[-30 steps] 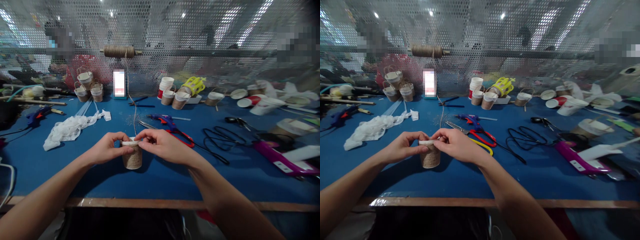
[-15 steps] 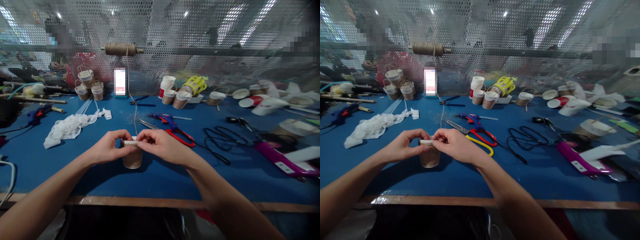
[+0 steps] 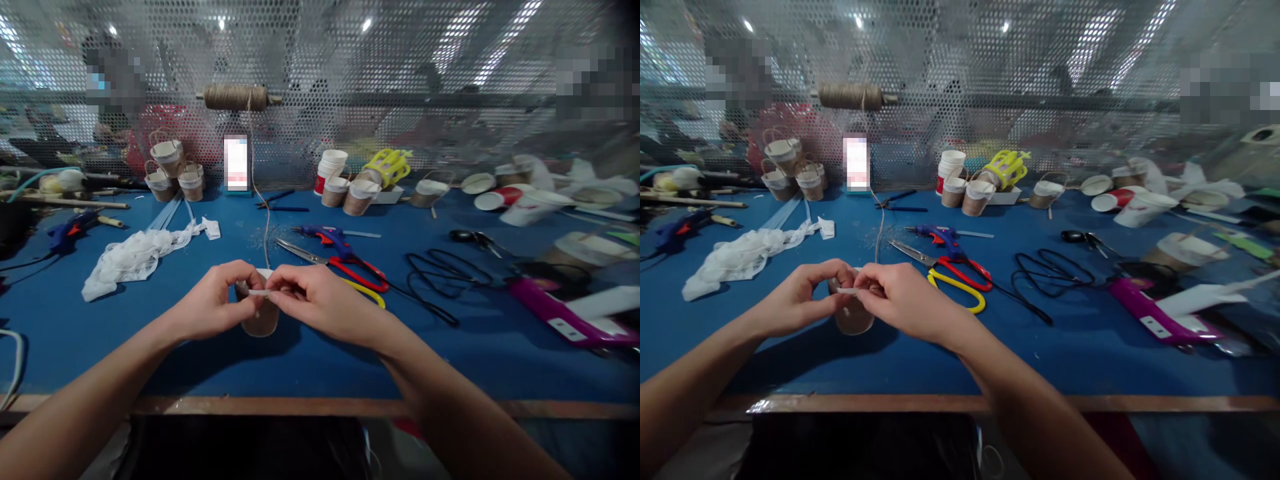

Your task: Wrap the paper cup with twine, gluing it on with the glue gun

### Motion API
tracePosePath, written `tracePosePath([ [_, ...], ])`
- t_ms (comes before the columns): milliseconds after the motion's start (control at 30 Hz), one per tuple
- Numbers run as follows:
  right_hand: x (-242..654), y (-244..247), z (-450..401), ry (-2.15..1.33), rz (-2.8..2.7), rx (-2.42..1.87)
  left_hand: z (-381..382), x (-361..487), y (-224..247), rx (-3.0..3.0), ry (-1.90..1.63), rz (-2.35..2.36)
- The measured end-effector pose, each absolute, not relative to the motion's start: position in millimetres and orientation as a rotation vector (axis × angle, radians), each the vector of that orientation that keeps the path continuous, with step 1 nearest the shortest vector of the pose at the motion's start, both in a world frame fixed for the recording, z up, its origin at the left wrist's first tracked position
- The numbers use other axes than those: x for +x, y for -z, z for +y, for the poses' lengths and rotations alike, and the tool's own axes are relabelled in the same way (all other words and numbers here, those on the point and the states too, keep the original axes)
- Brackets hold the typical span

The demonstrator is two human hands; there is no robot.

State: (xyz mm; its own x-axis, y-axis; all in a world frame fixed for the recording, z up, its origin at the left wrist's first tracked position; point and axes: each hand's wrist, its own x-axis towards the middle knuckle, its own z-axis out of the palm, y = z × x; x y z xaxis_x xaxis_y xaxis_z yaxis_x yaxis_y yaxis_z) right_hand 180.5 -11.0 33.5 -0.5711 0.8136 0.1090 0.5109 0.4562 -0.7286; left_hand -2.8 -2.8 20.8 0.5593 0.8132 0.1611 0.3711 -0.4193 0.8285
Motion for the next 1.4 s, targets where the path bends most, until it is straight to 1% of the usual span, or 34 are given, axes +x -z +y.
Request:
tracePosePath([
  [233, 186.1, -33.9, -5.0, -0.692, -2.182, -1.164, 5.9, -7.8, -14.2, 1.919, -0.81, 0.911],
  [333, 190.1, -29.5, 2.8, -0.511, -2.135, -1.191, 11.6, -11.5, -9.3, 1.841, -0.803, 0.863],
  [433, 190.7, -26.5, 7.6, -0.318, -2.074, -1.049, 11.4, -11.7, -7.8, 1.784, -0.777, 0.812],
  [533, 185.9, -25.3, 9.3, -0.262, -2.007, -0.869, 5.5, -7.3, -8.8, 1.721, -0.731, 0.738],
  [633, 178.3, -23.0, 12.4, -0.424, -2.005, -0.785, -1.5, -0.9, -8.0, 1.571, -0.674, 0.649],
  [733, 174.4, -18.7, 19.0, -0.864, -2.084, -0.75, -6.3, 3.8, -4.4, 1.393, -0.622, 0.579],
  [833, 176.5, -14.6, 25.4, -1.313, -2.049, -0.807, -8.7, 5.6, -1.1, 1.284, -0.586, 0.474],
  [900, 179.1, -12.7, 27.6, -1.459, -1.987, -0.882, -9.5, 5.7, -0.5, 1.26, -0.579, 0.436],
  [1000, 180.8, -9.9, 28.3, -1.549, -1.946, -1.004, -10.3, 5.1, -1.5, 1.255, -0.612, 0.416],
  [1067, 180.2, -7.8, 28.4, -1.499, -1.938, -1.068, -10.4, 4.0, -2.5, 1.259, -0.645, 0.415],
  [1233, 180.9, -4.8, 30.4, -1.081, -1.901, -1.35, -7.2, -0.7, -2.3, 1.297, -0.756, 0.401],
  [1333, 189.4, -9.1, 34.7, -0.91, -1.887, -1.461, -4.7, -2.6, -0.4, 1.31, -0.809, 0.401],
  [1400, 200.0, -14.9, 40.6, -0.715, -1.86, -1.582, -3.3, -2.4, 1.1, 1.317, -0.841, 0.42],
])
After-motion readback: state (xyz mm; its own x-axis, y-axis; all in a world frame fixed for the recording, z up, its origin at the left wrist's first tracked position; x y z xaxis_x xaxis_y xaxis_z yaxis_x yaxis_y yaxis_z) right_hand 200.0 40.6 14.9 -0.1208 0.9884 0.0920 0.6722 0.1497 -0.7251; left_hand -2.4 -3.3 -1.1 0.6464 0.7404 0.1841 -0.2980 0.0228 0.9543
